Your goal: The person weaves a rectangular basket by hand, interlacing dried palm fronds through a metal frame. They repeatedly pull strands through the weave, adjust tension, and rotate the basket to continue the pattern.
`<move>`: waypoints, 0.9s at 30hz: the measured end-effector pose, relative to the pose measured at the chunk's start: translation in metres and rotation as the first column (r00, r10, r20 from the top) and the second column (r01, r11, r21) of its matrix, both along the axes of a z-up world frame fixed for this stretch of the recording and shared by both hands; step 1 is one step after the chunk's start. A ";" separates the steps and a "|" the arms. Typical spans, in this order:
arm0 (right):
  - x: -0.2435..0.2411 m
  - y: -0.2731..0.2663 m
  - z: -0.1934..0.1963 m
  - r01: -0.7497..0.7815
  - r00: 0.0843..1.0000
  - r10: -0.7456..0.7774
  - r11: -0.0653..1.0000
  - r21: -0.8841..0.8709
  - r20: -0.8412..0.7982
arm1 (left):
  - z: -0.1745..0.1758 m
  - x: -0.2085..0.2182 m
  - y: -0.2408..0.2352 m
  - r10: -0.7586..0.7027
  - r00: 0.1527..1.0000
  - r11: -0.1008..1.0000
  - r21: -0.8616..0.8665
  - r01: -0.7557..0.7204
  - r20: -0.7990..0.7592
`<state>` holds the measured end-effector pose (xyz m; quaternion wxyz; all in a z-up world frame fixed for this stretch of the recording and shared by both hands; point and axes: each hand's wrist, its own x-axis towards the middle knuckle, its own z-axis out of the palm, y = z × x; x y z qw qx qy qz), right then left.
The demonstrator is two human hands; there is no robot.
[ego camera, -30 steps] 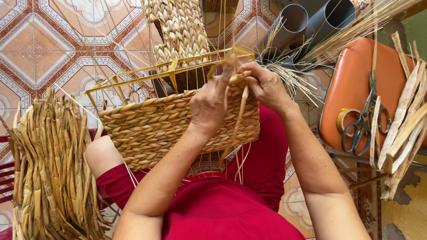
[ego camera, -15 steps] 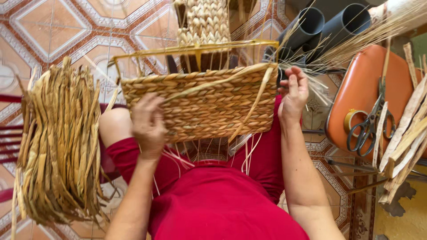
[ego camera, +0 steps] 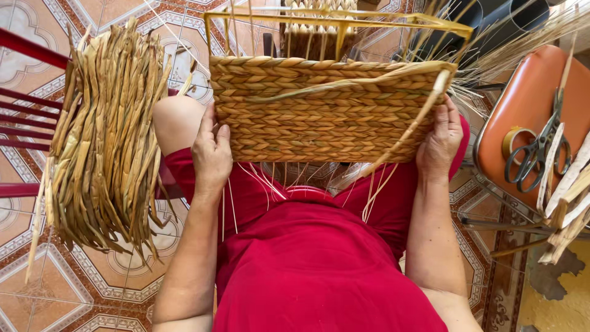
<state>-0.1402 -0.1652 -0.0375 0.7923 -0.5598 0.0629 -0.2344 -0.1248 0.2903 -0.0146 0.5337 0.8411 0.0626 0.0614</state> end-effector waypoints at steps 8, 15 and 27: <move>-0.005 0.000 0.009 0.168 0.975 -0.141 0.974 -0.155 0.171 | 0.028 -0.030 0.053 0.006 0.947 0.842 0.509 -0.178 0.321; -0.028 0.008 0.038 0.160 0.962 -0.149 0.987 -0.028 0.229 | 0.034 -0.074 0.097 0.017 0.995 0.956 0.289 -0.043 0.094; -0.046 -0.026 0.024 0.225 0.937 -0.247 0.968 0.115 0.246 | 0.019 -0.070 0.100 0.064 0.986 0.858 0.497 -0.133 0.153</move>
